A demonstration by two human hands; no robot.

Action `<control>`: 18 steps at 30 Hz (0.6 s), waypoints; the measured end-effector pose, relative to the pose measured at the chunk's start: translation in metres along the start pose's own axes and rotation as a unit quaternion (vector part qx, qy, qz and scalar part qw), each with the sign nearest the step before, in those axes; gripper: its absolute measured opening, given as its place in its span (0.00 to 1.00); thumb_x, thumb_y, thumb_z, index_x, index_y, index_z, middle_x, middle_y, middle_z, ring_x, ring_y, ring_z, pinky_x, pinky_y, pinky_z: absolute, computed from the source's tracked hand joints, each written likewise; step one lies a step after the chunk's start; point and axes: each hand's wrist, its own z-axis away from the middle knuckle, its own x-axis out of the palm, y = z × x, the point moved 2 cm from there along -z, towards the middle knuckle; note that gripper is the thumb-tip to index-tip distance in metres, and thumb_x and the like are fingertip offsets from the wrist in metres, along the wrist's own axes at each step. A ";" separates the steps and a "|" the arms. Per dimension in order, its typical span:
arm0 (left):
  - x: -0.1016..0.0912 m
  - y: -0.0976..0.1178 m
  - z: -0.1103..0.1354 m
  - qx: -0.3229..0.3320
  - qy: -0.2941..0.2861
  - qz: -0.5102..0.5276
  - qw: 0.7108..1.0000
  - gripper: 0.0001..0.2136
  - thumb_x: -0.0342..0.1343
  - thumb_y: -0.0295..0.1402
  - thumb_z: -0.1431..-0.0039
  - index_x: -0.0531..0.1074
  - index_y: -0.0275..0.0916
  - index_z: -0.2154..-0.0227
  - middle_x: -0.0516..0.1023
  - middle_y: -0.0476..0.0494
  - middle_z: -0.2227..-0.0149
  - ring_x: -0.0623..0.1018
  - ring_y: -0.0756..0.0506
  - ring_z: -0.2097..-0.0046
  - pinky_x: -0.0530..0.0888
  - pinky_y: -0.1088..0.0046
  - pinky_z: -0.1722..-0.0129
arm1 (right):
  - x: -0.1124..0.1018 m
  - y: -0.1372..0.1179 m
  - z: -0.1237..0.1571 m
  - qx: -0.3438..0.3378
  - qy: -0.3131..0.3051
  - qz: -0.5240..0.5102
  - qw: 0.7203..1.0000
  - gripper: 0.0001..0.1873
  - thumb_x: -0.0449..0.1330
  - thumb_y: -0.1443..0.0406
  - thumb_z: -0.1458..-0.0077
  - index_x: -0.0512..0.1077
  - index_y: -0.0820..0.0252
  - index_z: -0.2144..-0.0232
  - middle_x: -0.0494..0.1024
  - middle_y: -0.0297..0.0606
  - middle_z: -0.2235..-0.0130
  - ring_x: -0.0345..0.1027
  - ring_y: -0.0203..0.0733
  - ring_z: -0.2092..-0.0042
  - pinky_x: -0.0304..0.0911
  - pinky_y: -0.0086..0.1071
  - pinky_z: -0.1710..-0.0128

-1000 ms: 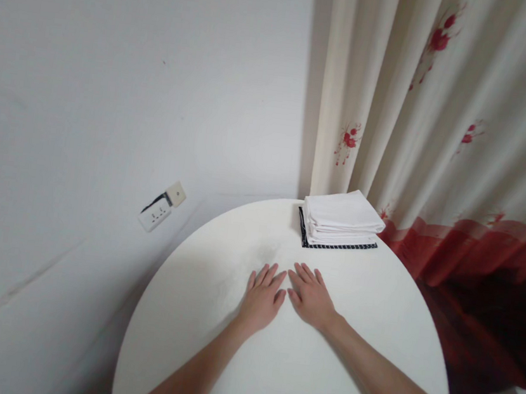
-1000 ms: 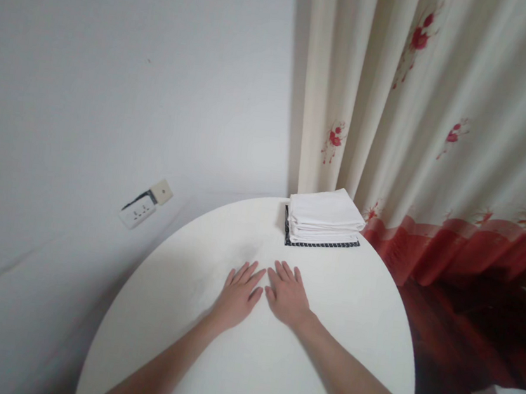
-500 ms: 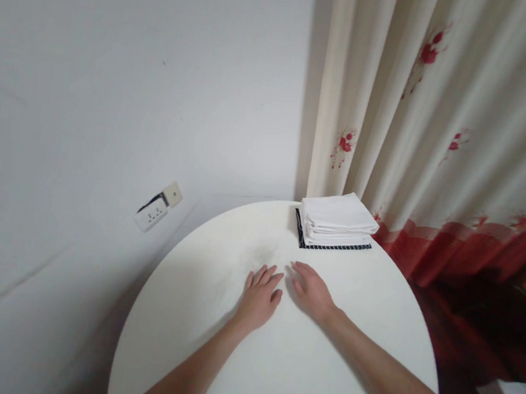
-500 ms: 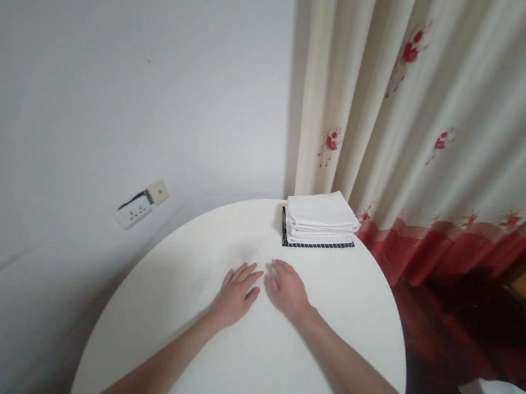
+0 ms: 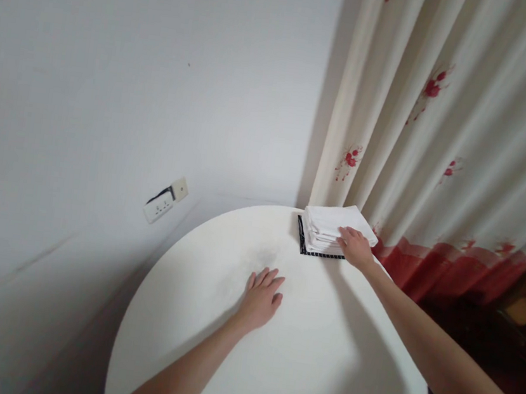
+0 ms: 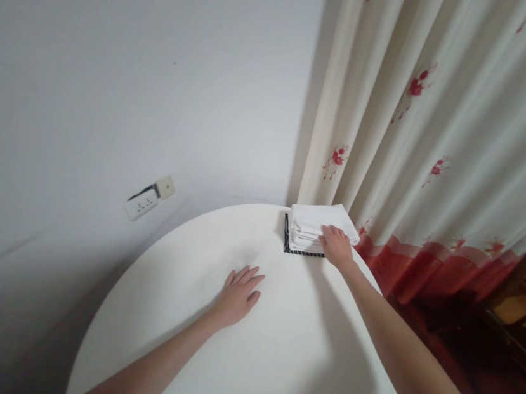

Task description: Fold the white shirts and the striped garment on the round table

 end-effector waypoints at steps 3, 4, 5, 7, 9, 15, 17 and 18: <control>0.001 -0.001 0.001 0.001 0.003 -0.002 1.000 0.22 0.46 0.35 0.32 0.64 0.48 0.37 0.59 0.47 0.30 0.54 0.39 0.29 0.50 0.46 0.31 | 0.001 0.000 0.001 0.000 0.002 -0.005 1.000 0.22 0.46 0.64 0.30 0.73 0.71 0.47 0.76 0.61 0.48 0.67 0.55 0.44 0.58 0.44 0.51; 0.000 0.000 0.001 0.001 0.003 0.001 1.000 0.22 0.46 0.35 0.32 0.64 0.48 0.37 0.59 0.47 0.30 0.54 0.39 0.29 0.50 0.46 0.32 | -0.001 -0.001 0.000 0.008 0.007 -0.005 1.000 0.23 0.44 0.63 0.30 0.75 0.74 0.51 0.77 0.63 0.52 0.69 0.54 0.46 0.58 0.43 0.53; -0.001 0.000 0.002 0.001 0.005 0.008 1.000 0.22 0.46 0.35 0.33 0.64 0.48 0.37 0.59 0.47 0.30 0.54 0.39 0.29 0.50 0.45 0.32 | -0.006 -0.002 -0.003 0.019 0.014 -0.005 1.000 0.26 0.42 0.63 0.29 0.76 0.76 0.55 0.78 0.63 0.55 0.70 0.53 0.49 0.58 0.42 0.54; -0.003 0.001 0.002 0.002 0.013 0.039 0.999 0.21 0.48 0.33 0.34 0.66 0.47 0.39 0.62 0.46 0.32 0.56 0.39 0.30 0.50 0.45 0.32 | -0.020 -0.003 -0.011 0.051 0.035 -0.006 0.998 0.29 0.40 0.61 0.29 0.77 0.76 0.61 0.78 0.61 0.61 0.73 0.49 0.55 0.58 0.40 0.58; -0.005 0.001 -0.001 -0.005 0.035 0.094 0.995 0.20 0.49 0.30 0.36 0.70 0.45 0.42 0.68 0.45 0.36 0.62 0.39 0.32 0.53 0.47 0.32 | -0.042 -0.001 -0.022 0.087 0.063 -0.005 0.994 0.29 0.40 0.60 0.29 0.77 0.73 0.63 0.78 0.58 0.64 0.73 0.45 0.61 0.58 0.37 0.62; 0.006 -0.013 -0.015 -0.073 0.179 0.344 0.919 0.19 0.48 0.27 0.36 0.69 0.38 0.44 0.77 0.36 0.46 0.75 0.43 0.44 0.68 0.61 0.40 | -0.145 -0.002 -0.047 0.109 0.211 -0.113 0.965 0.22 0.47 0.60 0.35 0.70 0.61 0.78 0.71 0.40 0.77 0.65 0.42 0.72 0.53 0.33 0.71; 0.006 -0.014 -0.017 -0.079 0.225 0.406 0.882 0.21 0.49 0.32 0.34 0.63 0.39 0.39 0.74 0.34 0.43 0.74 0.41 0.42 0.67 0.57 0.40 | -0.179 -0.007 -0.050 0.112 0.253 -0.183 0.943 0.21 0.49 0.58 0.36 0.66 0.58 0.80 0.65 0.35 0.80 0.61 0.40 0.75 0.51 0.32 0.73; 0.002 -0.013 -0.016 -0.074 0.242 0.432 0.866 0.24 0.50 0.35 0.34 0.59 0.40 0.36 0.71 0.33 0.40 0.72 0.40 0.40 0.65 0.56 0.39 | -0.194 -0.010 -0.050 0.111 0.267 -0.219 0.932 0.21 0.49 0.58 0.37 0.66 0.58 0.80 0.63 0.33 0.80 0.59 0.39 0.75 0.50 0.32 0.74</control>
